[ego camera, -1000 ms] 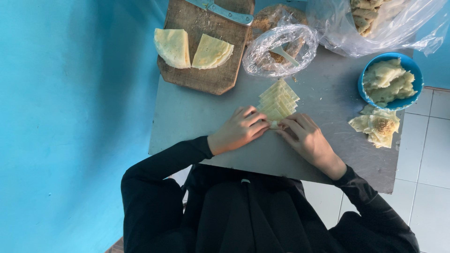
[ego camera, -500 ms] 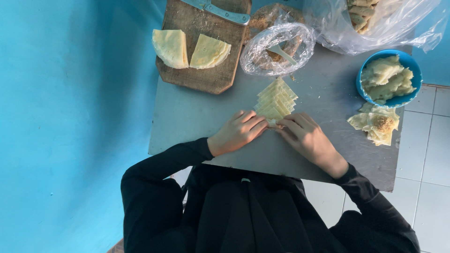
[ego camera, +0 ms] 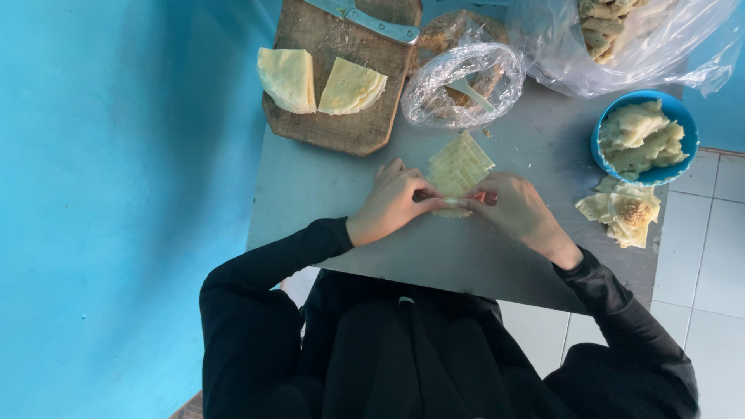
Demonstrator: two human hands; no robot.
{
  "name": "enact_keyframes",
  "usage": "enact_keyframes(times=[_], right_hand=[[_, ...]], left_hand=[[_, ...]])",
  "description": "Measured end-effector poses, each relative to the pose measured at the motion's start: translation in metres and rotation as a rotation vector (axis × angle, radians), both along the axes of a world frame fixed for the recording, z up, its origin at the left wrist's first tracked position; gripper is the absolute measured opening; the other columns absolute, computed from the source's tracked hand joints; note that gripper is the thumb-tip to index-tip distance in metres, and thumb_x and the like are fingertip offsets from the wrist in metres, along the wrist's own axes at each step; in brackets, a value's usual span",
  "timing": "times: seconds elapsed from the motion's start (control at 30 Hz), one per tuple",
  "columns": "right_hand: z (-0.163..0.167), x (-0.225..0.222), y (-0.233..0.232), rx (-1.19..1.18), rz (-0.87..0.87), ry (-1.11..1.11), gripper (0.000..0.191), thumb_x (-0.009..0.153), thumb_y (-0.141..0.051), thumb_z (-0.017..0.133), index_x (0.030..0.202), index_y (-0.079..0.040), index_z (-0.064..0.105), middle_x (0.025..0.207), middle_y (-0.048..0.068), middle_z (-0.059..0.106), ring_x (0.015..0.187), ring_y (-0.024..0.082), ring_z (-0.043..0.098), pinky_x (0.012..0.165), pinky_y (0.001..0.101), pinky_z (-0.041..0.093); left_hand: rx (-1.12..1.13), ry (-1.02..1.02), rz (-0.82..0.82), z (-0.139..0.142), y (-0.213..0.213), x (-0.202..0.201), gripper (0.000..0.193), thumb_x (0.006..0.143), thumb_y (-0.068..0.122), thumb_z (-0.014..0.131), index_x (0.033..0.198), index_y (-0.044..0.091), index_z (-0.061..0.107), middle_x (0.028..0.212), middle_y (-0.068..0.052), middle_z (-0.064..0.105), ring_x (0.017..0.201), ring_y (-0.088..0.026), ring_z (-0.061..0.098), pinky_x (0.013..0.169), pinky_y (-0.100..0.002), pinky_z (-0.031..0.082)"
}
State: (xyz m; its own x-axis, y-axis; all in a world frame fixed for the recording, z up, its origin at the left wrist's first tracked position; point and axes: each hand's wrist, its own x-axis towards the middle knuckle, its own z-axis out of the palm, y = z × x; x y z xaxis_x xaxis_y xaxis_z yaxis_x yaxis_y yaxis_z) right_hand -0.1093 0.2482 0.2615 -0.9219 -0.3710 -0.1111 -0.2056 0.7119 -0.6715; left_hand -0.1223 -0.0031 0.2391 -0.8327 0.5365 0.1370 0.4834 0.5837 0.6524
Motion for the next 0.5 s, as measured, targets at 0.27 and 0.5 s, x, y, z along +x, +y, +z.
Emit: enact_keyframes(times=[0.27, 0.5], right_hand=[[0.013, -0.001, -0.009, -0.045, -0.081, -0.063, 0.03, 0.082, -0.035, 0.08, 0.088, -0.006, 0.08, 0.075, 0.008, 0.067, 0.069, 0.021, 0.065, 0.065, 0.0362, 0.051], [0.01, 0.014, -0.007, 0.082, -0.098, 0.053, 0.03, 0.085, -0.037, 0.081, 0.086, -0.007, 0.078, 0.08, 0.005, 0.068, 0.082, 0.023, 0.062, 0.073, 0.0382, 0.051]], left_hand=[[0.034, -0.153, 0.0, 0.02, -0.007, -0.017, 0.026, 0.083, 0.041, 0.08, 0.085, 0.015, 0.084, 0.077, -0.005, 0.076, 0.082, -0.027, 0.062, 0.084, -0.041, 0.039], [0.04, -0.191, -0.023, 0.021, -0.006, -0.013, 0.026, 0.084, 0.04, 0.079, 0.085, 0.014, 0.082, 0.077, -0.007, 0.075, 0.075, -0.027, 0.066, 0.082, -0.041, 0.041]])
